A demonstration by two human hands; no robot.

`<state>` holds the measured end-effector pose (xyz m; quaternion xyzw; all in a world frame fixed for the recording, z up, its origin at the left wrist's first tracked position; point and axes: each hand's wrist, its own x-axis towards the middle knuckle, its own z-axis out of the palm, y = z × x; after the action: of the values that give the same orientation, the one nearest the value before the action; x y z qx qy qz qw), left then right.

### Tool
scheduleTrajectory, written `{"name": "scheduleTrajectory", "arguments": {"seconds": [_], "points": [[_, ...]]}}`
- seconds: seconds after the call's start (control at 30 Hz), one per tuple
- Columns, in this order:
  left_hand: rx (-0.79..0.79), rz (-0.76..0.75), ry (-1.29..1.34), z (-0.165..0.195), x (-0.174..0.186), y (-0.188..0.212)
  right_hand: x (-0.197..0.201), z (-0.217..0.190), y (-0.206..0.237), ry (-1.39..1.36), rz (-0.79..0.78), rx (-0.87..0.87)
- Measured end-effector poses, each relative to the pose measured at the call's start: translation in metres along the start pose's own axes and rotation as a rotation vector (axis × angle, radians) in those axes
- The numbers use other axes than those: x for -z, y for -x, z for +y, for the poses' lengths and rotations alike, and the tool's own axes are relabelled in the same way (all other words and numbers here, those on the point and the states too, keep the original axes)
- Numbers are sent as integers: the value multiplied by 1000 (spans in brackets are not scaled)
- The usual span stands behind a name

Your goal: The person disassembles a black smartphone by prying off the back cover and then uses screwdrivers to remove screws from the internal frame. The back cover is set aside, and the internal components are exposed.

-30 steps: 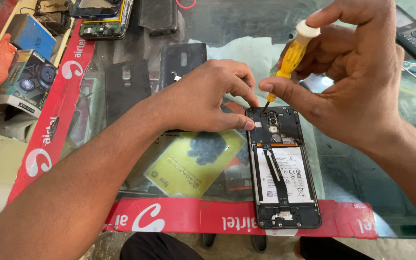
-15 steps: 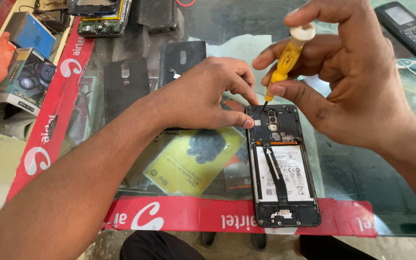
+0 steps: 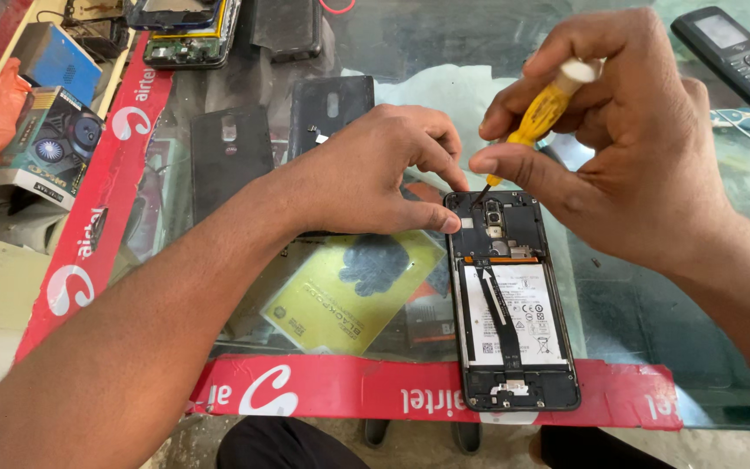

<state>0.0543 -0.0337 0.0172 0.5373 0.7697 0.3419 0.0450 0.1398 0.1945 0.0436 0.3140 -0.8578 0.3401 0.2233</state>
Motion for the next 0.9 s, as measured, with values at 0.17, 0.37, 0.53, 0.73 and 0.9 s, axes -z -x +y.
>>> {"name": "scheduleTrajectory", "arguments": {"seconds": [0.17, 0.37, 0.53, 0.73, 0.9], "points": [[-13, 2, -15, 0, -1, 0, 1, -4, -4, 88, 22, 3], [-18, 8, -13, -1, -1, -1, 3, -15, -11, 137, 20, -12], [-6, 14, 4, -3, -2, -1, 8, -20, -13, 46, -45, -61], [-50, 24, 7, -3, -2, 0, 14, -17, -11, -4, -139, -71], [-13, 7, 8, -2, -1, -1, 7, -12, -12, -4, -60, 51]]}}
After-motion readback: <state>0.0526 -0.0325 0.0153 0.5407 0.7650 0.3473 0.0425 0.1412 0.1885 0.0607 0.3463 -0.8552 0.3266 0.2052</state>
